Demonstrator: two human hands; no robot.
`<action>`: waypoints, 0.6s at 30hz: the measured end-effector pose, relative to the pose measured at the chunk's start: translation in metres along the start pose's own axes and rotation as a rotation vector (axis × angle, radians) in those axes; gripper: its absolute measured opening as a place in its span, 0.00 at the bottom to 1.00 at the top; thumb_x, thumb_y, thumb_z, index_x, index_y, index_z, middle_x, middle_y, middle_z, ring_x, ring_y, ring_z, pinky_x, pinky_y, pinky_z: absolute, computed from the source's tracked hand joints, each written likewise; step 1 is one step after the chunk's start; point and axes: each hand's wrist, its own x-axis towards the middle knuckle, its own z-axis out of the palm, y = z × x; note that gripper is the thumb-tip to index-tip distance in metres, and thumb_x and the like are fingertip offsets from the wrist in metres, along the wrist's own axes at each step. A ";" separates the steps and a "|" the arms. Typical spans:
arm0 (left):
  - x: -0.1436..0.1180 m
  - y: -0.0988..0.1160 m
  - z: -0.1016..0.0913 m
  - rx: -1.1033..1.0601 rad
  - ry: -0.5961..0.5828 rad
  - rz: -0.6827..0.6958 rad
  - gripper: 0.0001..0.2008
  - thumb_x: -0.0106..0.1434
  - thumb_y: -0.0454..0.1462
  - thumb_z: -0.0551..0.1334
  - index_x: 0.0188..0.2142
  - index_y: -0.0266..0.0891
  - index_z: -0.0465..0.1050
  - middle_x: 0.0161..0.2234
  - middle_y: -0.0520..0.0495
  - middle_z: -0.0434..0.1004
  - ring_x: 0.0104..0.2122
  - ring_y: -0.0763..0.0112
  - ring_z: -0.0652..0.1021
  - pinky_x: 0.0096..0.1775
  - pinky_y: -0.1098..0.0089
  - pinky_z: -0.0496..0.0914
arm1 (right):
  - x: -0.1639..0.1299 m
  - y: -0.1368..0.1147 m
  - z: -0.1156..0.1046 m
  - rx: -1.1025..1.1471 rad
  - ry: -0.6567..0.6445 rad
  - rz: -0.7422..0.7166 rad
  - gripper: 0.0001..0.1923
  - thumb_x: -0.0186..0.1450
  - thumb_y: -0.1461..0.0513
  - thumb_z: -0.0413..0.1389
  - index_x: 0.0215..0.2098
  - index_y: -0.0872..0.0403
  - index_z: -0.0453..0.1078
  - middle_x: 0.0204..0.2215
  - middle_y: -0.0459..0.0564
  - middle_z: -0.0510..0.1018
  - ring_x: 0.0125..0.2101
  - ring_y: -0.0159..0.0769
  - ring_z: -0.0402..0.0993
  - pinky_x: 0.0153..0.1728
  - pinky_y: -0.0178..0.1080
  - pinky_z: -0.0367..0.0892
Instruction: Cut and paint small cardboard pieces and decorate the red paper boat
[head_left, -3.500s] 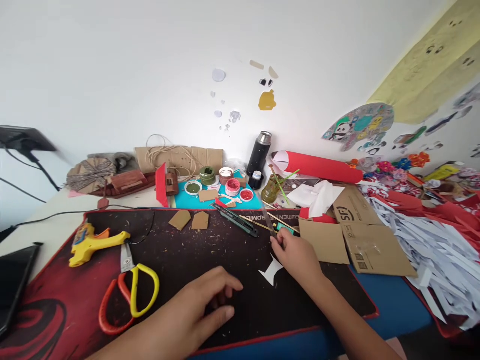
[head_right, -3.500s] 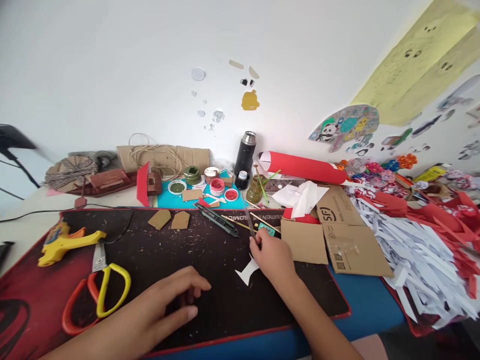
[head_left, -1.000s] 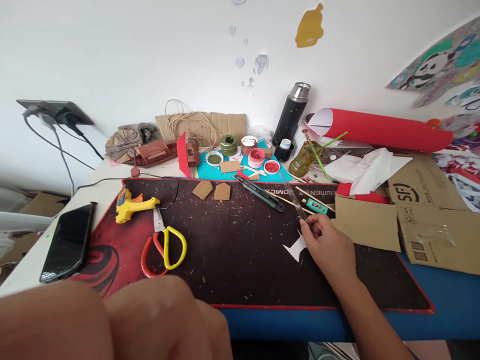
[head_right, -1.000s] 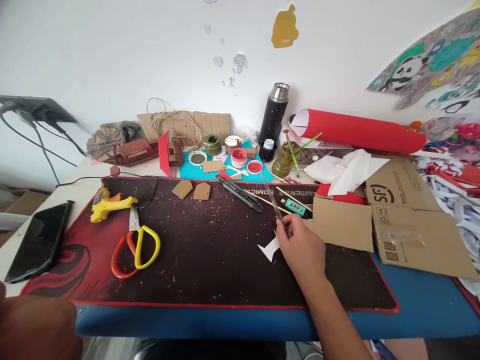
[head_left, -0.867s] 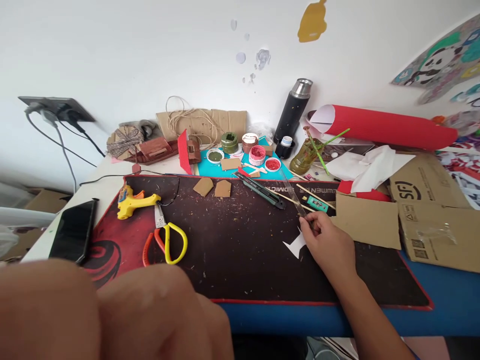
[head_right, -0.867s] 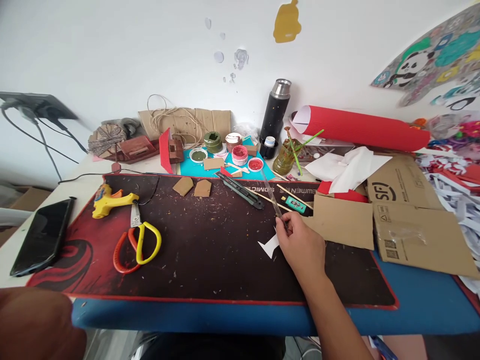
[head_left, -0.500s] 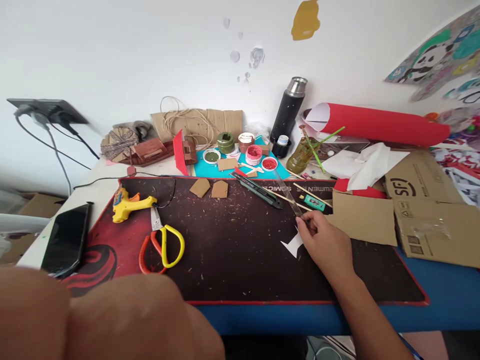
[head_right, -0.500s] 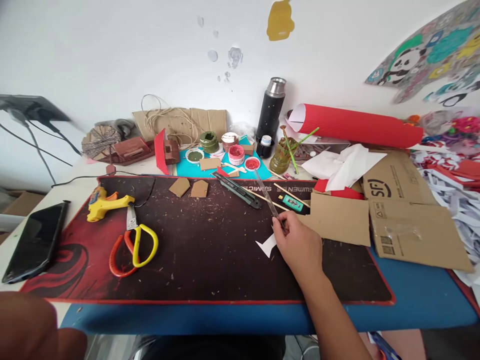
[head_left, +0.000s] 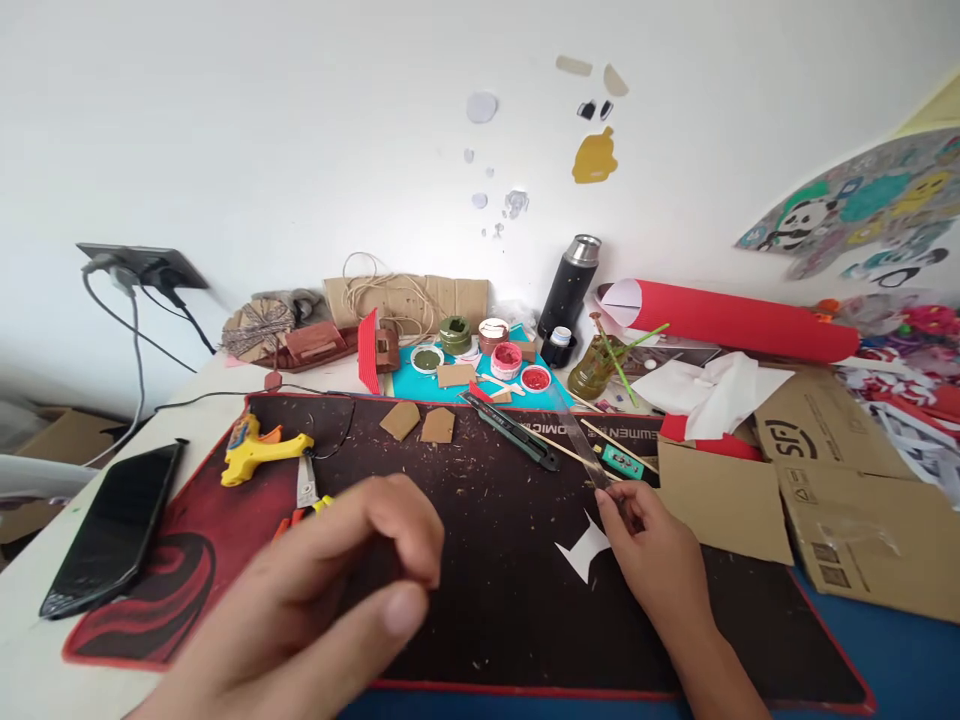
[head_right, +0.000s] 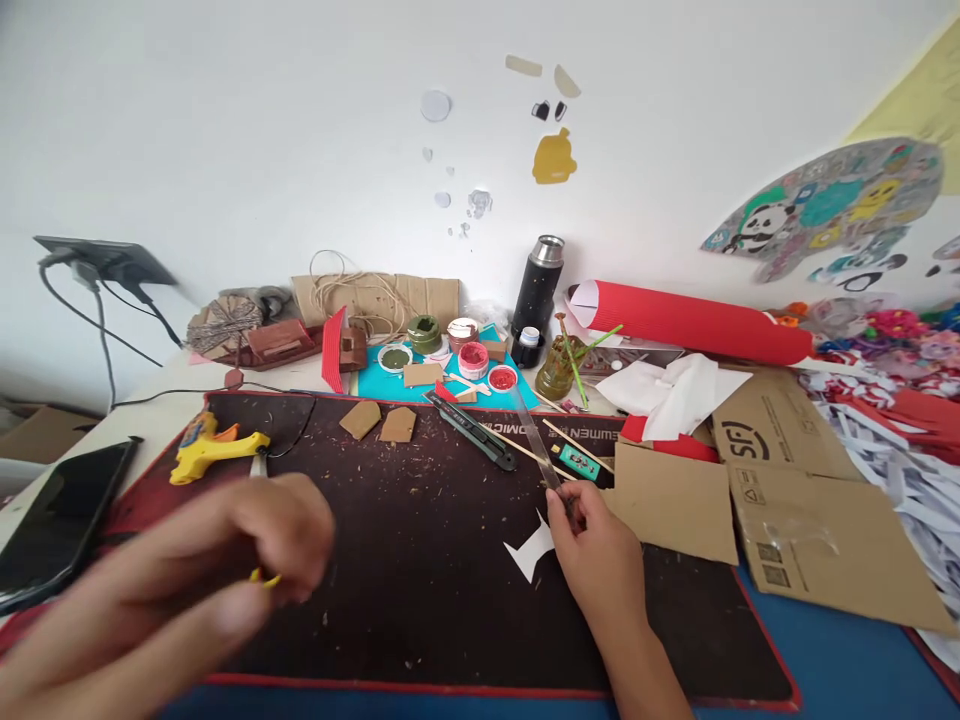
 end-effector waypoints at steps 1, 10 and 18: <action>0.010 0.006 0.007 0.002 -0.047 -0.002 0.12 0.77 0.48 0.55 0.48 0.48 0.74 0.41 0.47 0.80 0.39 0.64 0.78 0.39 0.68 0.76 | 0.000 0.002 0.000 0.023 0.006 0.008 0.21 0.70 0.42 0.54 0.34 0.48 0.73 0.18 0.41 0.69 0.18 0.37 0.68 0.23 0.36 0.61; 0.019 -0.037 0.039 0.432 -0.220 0.184 0.14 0.74 0.40 0.62 0.57 0.47 0.75 0.50 0.44 0.80 0.50 0.57 0.79 0.56 0.58 0.74 | 0.003 -0.001 -0.003 0.050 0.041 0.024 0.22 0.68 0.40 0.54 0.34 0.48 0.73 0.16 0.40 0.66 0.15 0.36 0.64 0.21 0.37 0.63; 0.010 -0.074 0.036 0.551 -0.172 0.105 0.12 0.73 0.33 0.55 0.49 0.44 0.77 0.46 0.43 0.77 0.47 0.56 0.76 0.52 0.57 0.71 | 0.002 0.012 0.005 -0.084 -0.032 -0.065 0.21 0.70 0.43 0.54 0.45 0.49 0.76 0.19 0.40 0.68 0.17 0.38 0.70 0.22 0.37 0.62</action>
